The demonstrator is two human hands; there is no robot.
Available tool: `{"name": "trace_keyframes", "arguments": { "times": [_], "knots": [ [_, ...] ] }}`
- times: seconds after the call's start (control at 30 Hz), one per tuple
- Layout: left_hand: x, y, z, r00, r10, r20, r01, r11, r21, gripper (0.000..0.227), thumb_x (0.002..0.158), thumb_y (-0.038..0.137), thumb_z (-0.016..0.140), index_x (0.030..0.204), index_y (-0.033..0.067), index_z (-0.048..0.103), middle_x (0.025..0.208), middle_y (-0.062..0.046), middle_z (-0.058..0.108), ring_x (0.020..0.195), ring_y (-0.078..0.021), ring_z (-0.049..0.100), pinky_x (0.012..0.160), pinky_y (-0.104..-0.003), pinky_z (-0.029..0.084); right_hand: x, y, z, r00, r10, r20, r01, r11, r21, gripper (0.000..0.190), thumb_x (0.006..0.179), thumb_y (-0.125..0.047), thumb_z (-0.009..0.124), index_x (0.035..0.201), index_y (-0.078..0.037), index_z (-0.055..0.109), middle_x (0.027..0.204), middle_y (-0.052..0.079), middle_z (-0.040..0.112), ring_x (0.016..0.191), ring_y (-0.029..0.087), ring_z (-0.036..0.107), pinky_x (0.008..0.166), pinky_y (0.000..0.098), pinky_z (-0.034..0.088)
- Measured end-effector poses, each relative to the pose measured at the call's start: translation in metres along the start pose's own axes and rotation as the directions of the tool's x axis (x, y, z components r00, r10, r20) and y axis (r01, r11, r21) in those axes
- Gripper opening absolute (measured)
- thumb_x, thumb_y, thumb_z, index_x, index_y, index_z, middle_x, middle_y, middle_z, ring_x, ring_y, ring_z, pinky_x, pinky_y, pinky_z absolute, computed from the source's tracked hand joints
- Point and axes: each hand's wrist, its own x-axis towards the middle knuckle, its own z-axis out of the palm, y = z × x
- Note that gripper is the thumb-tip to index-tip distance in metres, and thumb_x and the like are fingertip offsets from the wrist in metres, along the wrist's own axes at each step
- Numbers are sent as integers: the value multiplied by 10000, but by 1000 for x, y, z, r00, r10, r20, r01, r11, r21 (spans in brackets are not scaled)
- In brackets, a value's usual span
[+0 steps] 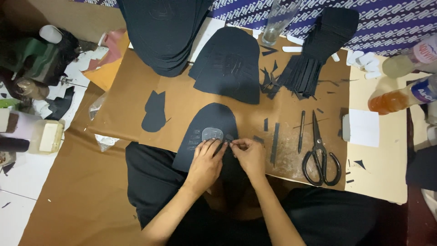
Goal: The person is inspecting and processing pre-cut black leather or synthetic material pieces using a small metal tool and scissors.
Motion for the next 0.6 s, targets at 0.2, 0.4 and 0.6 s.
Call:
{"name": "trace_keyframes", "arguments": {
  "times": [0.2, 0.4, 0.6],
  "knots": [
    [1, 2, -1, 999, -14, 44, 13, 1000, 26, 496, 914, 162, 579, 1408, 130, 601, 1325, -115, 602, 1324, -296, 528, 1126, -488, 382, 0, -2, 1, 1000, 6, -2, -6, 1000, -23, 229, 837, -104, 755, 1038, -11, 810, 939, 216, 792, 727, 258, 760, 614, 350, 590],
    [-2, 3, 6, 995, 18, 95, -28, 994, 105, 529, 923, 160, 555, 1448, 97, 558, 1388, -129, 571, 1346, -301, 501, 1138, -519, 350, -3, -4, 0, 1000, -11, -21, 10, 999, -53, 209, 836, -104, 753, 1019, -23, 817, 924, 205, 794, 751, 286, 764, 622, 358, 588],
    [1, 6, -5, 987, 67, 147, -93, 981, 172, 567, 916, 134, 525, 1474, 40, 510, 1433, -150, 548, 1356, -320, 483, 1101, -543, 351, -8, 14, -1, 993, -88, -76, 79, 991, -112, 195, 832, -156, 784, 995, -51, 804, 875, 168, 790, 801, 318, 753, 661, 395, 577]
  ]
}}
